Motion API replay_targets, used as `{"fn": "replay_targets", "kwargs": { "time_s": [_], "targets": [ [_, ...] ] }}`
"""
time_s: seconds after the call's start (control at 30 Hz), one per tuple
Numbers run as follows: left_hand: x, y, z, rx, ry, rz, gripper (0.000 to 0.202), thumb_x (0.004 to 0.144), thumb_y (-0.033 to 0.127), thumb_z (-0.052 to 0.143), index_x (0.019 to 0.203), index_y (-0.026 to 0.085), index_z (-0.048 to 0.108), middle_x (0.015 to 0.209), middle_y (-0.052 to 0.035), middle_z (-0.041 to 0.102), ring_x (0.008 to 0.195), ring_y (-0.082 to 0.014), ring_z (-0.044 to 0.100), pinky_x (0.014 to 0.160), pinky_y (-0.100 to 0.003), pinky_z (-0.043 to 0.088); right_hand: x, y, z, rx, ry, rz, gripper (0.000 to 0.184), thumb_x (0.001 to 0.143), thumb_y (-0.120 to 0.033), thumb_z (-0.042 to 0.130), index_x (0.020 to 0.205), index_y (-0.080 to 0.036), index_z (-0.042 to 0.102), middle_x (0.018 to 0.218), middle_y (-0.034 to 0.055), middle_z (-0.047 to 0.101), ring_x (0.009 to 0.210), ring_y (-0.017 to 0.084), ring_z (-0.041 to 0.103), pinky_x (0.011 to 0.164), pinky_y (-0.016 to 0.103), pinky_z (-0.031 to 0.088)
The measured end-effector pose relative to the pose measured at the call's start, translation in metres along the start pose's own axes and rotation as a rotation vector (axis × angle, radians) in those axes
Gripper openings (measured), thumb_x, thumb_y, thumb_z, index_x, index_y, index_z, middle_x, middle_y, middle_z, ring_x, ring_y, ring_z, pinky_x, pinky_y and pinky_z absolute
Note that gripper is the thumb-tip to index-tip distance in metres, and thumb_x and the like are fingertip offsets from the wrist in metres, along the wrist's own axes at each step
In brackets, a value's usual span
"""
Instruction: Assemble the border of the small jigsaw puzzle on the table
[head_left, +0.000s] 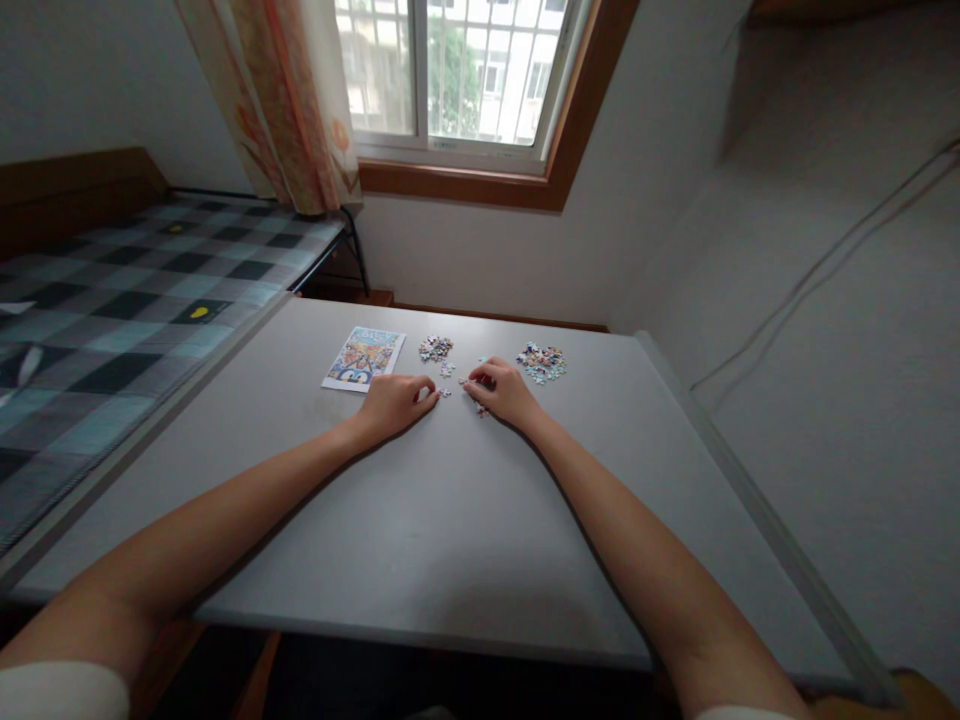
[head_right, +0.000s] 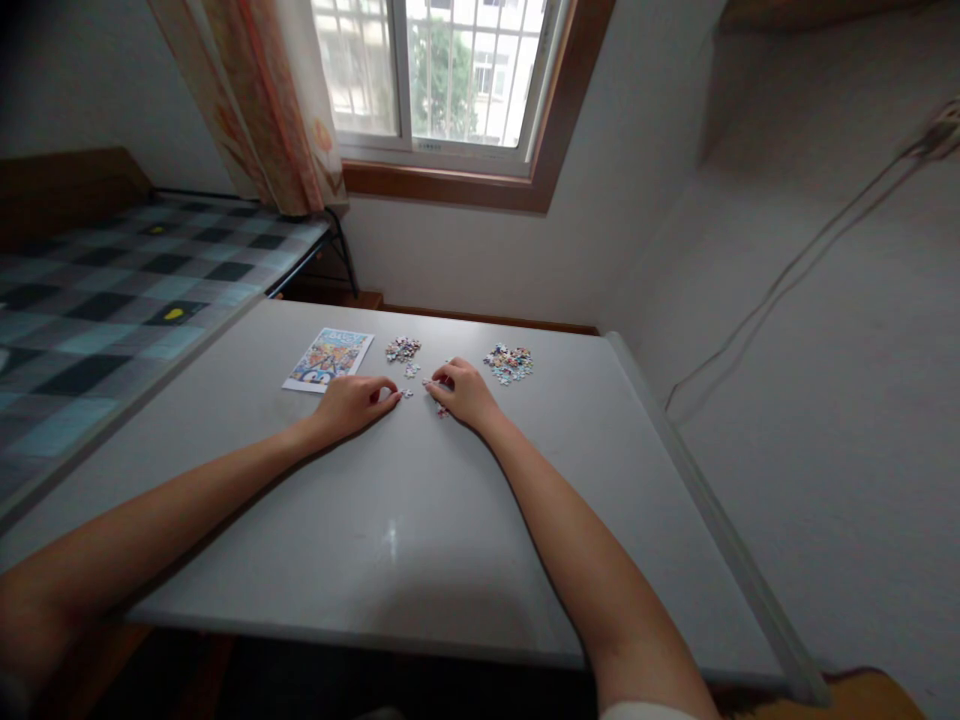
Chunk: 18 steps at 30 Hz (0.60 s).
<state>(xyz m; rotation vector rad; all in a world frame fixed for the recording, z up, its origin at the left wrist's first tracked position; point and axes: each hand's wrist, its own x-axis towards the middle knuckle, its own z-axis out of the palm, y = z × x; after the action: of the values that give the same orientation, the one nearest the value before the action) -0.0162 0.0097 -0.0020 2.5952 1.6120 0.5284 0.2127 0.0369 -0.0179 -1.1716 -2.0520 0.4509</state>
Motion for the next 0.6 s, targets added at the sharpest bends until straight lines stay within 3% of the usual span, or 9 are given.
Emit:
{"fn": "replay_targets", "kwargs": {
  "time_s": [0.4,0.6],
  "targets": [
    [-0.0003,-0.0015,0.0027,0.001,0.007,0.002,0.033,0.092,0.048,0.049,0.094,0.025,0.072,0.068,-0.0006,0.068,0.062,-0.0155,0.060,0.057,-0.025,0.030,-0.0002,-0.0007,0.0016,-0.046,0.022,0.030,0.007,0.079,-0.022,0.068,0.077,-0.015,0.069,0.073,-0.0001,0.051,0.067,0.012,0.050,0.067,0.025,0.041],
    [0.0003,-0.0014,0.0019,0.003,0.015,0.004,0.033,0.091,0.047,0.049,0.094,0.024,0.072,0.066,-0.0008,0.067,0.061,-0.0153,0.060,0.056,-0.025,0.029,0.0001,0.0037,0.0030,0.002,0.019,0.022,0.011,0.079,-0.022,0.068,0.087,-0.016,0.072,0.075,0.0006,0.053,0.068,0.012,0.052,0.069,0.026,0.044]
  ]
}}
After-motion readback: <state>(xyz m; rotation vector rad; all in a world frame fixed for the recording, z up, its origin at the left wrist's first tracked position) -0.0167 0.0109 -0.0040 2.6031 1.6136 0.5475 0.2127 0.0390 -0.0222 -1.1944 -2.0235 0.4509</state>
